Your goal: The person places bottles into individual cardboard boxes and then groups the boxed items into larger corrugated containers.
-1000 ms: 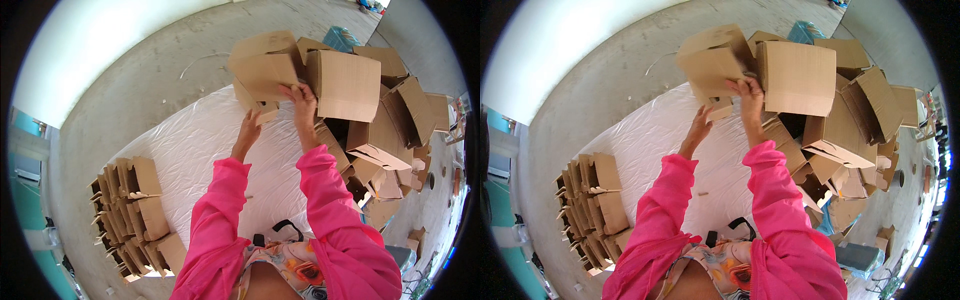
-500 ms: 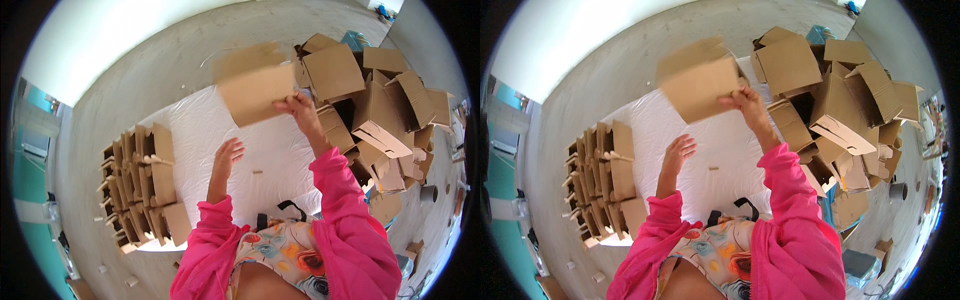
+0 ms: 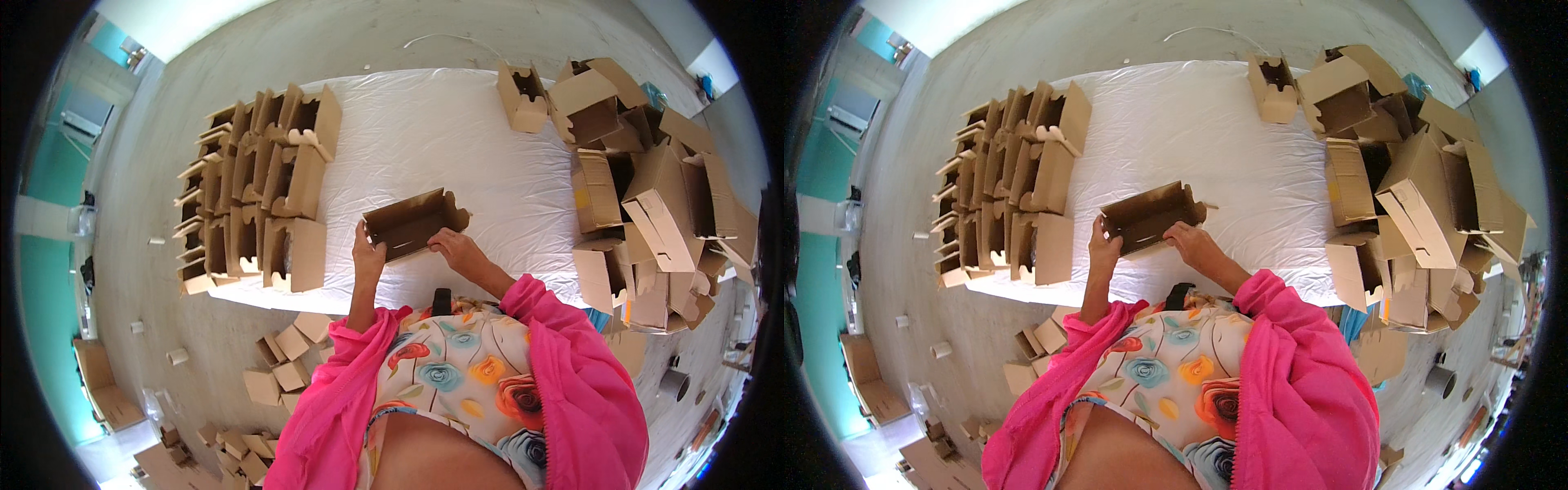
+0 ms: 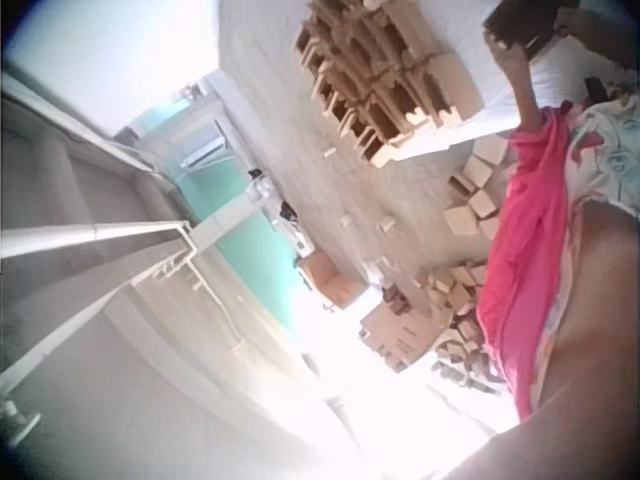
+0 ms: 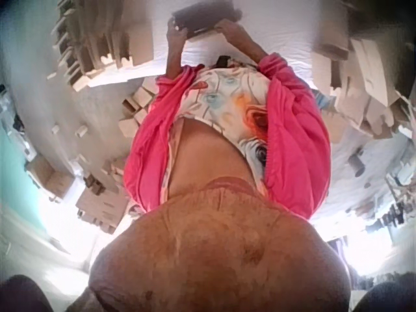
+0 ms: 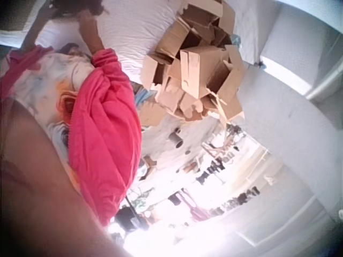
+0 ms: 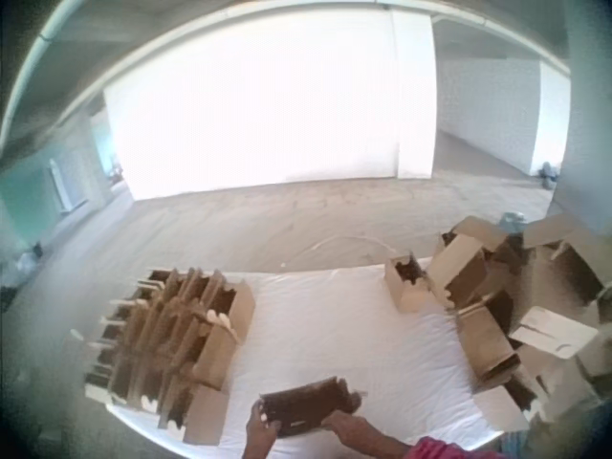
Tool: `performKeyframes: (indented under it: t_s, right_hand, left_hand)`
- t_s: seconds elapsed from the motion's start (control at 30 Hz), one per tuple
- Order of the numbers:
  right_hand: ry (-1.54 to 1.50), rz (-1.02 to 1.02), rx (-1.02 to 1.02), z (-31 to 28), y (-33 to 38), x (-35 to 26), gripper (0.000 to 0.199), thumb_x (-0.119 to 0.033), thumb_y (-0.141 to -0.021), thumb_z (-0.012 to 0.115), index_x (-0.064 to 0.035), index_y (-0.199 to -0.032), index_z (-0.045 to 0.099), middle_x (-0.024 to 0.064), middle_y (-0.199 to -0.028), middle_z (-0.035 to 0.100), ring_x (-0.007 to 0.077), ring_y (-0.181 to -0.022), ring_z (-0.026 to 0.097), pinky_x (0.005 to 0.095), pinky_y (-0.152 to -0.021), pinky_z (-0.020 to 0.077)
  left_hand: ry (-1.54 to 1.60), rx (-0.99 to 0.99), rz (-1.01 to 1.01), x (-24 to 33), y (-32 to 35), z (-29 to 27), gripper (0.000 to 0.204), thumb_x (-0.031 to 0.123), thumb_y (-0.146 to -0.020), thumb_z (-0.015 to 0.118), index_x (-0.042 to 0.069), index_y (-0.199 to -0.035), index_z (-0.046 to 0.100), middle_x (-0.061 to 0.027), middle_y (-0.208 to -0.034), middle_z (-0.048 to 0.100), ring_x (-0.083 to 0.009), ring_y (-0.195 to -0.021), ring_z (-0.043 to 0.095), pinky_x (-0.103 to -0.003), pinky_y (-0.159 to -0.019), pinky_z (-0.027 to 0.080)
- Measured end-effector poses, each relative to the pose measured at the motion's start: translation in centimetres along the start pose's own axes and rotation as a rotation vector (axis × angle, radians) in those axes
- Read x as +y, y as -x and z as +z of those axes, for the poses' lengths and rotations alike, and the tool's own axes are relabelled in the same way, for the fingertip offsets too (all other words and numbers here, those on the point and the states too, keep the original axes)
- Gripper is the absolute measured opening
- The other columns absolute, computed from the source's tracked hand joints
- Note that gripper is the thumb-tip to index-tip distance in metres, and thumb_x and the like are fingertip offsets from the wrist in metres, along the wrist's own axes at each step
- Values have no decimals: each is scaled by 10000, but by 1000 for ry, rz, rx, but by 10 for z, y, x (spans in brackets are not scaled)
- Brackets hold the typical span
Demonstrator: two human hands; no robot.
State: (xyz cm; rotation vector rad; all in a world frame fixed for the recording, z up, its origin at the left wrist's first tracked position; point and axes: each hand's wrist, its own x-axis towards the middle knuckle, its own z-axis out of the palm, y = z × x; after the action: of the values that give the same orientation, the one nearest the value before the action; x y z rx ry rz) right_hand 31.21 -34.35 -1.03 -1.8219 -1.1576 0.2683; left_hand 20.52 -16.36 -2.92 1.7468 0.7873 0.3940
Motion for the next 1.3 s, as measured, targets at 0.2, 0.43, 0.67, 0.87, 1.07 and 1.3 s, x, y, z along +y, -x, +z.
performKeyframes:
  t_s: [0.2,0.43,0.67,0.87,1.07,1.3]
  right_hand:
    - [612,390,-270,10,-8,-18,199,-223,-695,635,-54,-772,564,112,-768,563,282,-694,571,374,-616,459]
    - [712,252,-347,19,-11,0,948,-284,-597,726,-12,-1301,153,244,-1278,214,385,-1192,236,429,-981,227]
    - [514,335,-357,31,-12,1,1222,-525,-449,749,-1,-1325,76,329,-1328,-45,455,-1248,-13,525,-995,90]
    - [583,345,-352,38,-10,1,1294,-528,-418,755,-19,-1332,-6,312,-1339,-53,436,-1257,-28,539,-991,54]
    - [559,346,-313,39,-5,10,1308,-512,-394,767,-50,-1341,-10,292,-1350,-54,430,-1260,-22,540,-989,42]
    - [543,344,-313,38,-6,3,1288,-464,-413,778,-68,-1342,-22,288,-1350,-36,418,-1264,4,504,-1009,53]
  left_hand:
    - [-272,137,163,-28,23,-9,507,-54,-643,464,-21,-1146,411,-235,-961,555,-357,-882,552,-391,-766,438]
    - [-243,193,215,-38,21,-16,296,78,-776,540,20,-1065,512,-177,-866,576,-292,-758,568,-354,-676,449]
    - [-40,175,239,-70,6,-65,304,97,-838,468,74,-1139,501,-62,-929,597,-151,-773,557,-261,-641,469]
    - [-729,490,15,-84,-19,-175,305,140,-749,508,-18,-1008,534,-211,-930,576,-370,-871,546,-395,-764,423]
    - [-801,-210,-521,-34,-31,-179,438,167,-730,532,37,-1142,462,-257,-1064,512,-358,-999,508,-392,-838,394]
    - [-869,102,-207,-112,-36,-166,581,225,-714,566,78,-1224,330,-261,-984,547,-381,-965,521,-440,-845,383]
